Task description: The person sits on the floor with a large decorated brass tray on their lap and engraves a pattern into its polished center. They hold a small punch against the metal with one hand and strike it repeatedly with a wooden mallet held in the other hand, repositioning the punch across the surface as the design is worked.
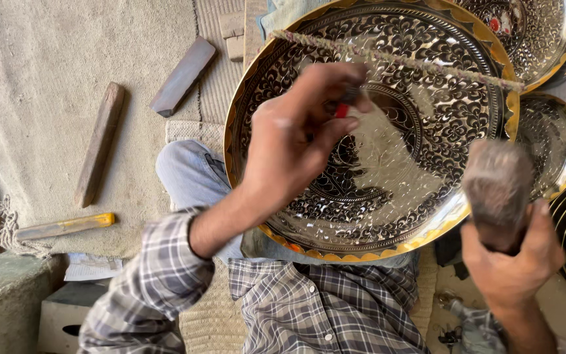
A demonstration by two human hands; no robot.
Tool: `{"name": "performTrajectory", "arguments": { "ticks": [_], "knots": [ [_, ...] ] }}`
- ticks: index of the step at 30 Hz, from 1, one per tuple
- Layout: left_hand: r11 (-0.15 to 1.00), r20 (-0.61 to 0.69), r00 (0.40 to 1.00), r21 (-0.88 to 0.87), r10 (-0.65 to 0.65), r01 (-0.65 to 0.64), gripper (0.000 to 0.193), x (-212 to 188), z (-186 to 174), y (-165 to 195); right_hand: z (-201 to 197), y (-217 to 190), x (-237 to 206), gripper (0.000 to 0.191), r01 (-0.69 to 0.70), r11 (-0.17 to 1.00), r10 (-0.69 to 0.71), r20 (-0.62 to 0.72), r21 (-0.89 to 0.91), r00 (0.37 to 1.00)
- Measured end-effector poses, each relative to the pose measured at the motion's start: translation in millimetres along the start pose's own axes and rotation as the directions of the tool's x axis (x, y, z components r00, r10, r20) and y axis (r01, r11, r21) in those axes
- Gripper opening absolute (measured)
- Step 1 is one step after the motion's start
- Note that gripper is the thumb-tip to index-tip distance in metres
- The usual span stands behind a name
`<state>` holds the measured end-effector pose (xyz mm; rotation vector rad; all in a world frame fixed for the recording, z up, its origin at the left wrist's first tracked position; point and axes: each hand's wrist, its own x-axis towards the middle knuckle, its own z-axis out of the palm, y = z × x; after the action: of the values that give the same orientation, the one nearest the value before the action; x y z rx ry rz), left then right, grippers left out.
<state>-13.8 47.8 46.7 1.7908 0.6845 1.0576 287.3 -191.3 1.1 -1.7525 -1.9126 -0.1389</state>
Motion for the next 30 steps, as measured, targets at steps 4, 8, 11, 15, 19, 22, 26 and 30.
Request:
{"name": "performTrajectory", "arguments": {
  "ticks": [4, 8, 11, 15, 19, 22, 26, 30],
  "knots": [
    [0.965, -0.208, 0.943, -0.09, -0.258, 0.244, 0.044, -23.6, 8.3, 4.7, -17.1, 14.3, 40.6, 0.085, 0.069, 0.995, -0.062, 0.091, -0.066, 0.994],
    [0.961, -0.288, 0.916, -0.077, -0.278, 0.267, 0.045, -29.4, 16.6, 5.8, -33.1, 16.1, 82.6, 0.088, 0.174, 0.98, -0.151, 0.205, -0.1, 0.967],
    [0.965, -0.295, 0.922, -0.007, -0.252, 0.261, 0.043, -30.5, 18.7, 6.6, -42.3, 20.6, 110.4, 0.085, 0.176, 0.984, -0.167, 0.309, -0.002, 0.936],
    [0.959, -0.303, 0.916, 0.026, -0.263, 0.284, 0.043, -30.5, 18.6, 7.1, -45.7, 27.5, 135.9, 0.083, 0.112, 0.992, -0.124, 0.438, 0.053, 0.89],
    [0.966, -0.325, 0.915, 0.016, -0.238, 0.257, 0.041, -30.5, 19.1, 8.6, -40.7, 31.2, 155.2, 0.082, 0.076, 0.994, -0.104, 0.51, 0.076, 0.854],
    [0.964, -0.285, 0.928, 0.046, -0.239, 0.263, 0.037, -31.5, 18.0, 8.5, -38.9, 32.4, 164.3, 0.081, 0.108, 0.991, -0.132, 0.541, 0.076, 0.83],
    [0.976, -0.192, 0.97, 0.128, -0.147, 0.174, 0.033, -27.4, 15.6, -0.6, -36.8, 33.6, 163.7, 0.08, 0.07, 0.994, -0.105, 0.567, 0.082, 0.817],
    [0.987, -0.056, 0.998, 0.163, -0.009, 0.018, 0.031, -16.3, 11.3, -12.2, -38.1, 32.6, 155.0, 0.09, -0.012, 0.997, -0.035, 0.572, 0.079, 0.82]
  ]
}}
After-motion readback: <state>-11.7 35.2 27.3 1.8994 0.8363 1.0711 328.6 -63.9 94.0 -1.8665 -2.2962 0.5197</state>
